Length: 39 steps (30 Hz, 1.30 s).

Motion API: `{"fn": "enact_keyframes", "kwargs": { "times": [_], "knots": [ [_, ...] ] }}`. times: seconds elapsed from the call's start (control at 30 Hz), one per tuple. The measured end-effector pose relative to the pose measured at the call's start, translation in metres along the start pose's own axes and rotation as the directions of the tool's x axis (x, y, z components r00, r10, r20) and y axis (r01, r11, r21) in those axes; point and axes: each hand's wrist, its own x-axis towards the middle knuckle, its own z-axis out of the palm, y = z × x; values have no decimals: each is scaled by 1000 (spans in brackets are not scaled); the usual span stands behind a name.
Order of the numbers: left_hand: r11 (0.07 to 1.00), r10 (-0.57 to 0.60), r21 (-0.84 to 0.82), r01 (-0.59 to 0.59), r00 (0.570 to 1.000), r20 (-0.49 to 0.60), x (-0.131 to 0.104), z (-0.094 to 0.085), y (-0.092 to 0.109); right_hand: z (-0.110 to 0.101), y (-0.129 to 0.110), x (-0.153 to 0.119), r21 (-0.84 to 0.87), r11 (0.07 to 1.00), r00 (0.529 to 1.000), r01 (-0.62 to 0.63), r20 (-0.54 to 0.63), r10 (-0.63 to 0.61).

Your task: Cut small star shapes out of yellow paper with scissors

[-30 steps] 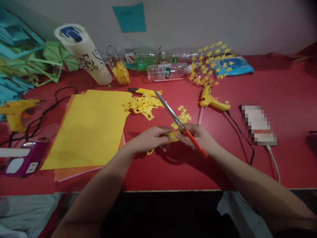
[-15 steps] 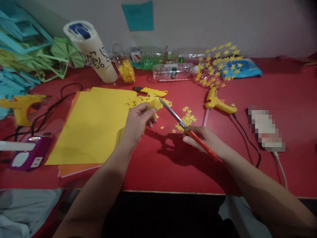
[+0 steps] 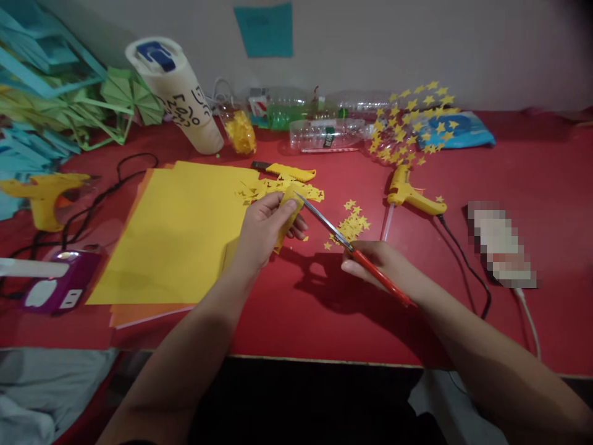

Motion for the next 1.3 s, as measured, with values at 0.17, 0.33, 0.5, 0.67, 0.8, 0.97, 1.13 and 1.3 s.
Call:
{"fn": "enact_keyframes", "kwargs": {
  "times": [0.17,0.33,0.5,0.67,0.8,0.97,1.13,1.3],
  "knots": [
    [1000,26,14,-26,1000,4,-1,2,-2,2,2,0,15,1000,1000,5,-7,-5],
    [999,44,-17,-44,999,3,-2,3,-3,2,1,-1,27,1000,1000,3,-4,-3],
    [999,32,-9,-32,999,-11,-2,4,-1,2,0,-1,29,999,1000,21,-6,-20],
    [999,40,-13,-40,999,-5,-2,5,-2,2,-1,-2,24,999,999,43,-26,-42],
    [998,41,-38,-41,999,-4,-2,5,-4,3,-1,-3,40,998,999,52,-18,-51],
    [999,33,-41,-33,999,-2,-3,5,-6,6,3,-3,87,993,997,79,1,-79],
    [998,34,-46,-34,999,5,-3,5,-5,7,3,-3,121,990,997,78,6,-79],
    [998,27,-51,-27,1000,8,-2,5,-6,8,5,-1,115,991,997,73,-3,-73]
  ]
}}
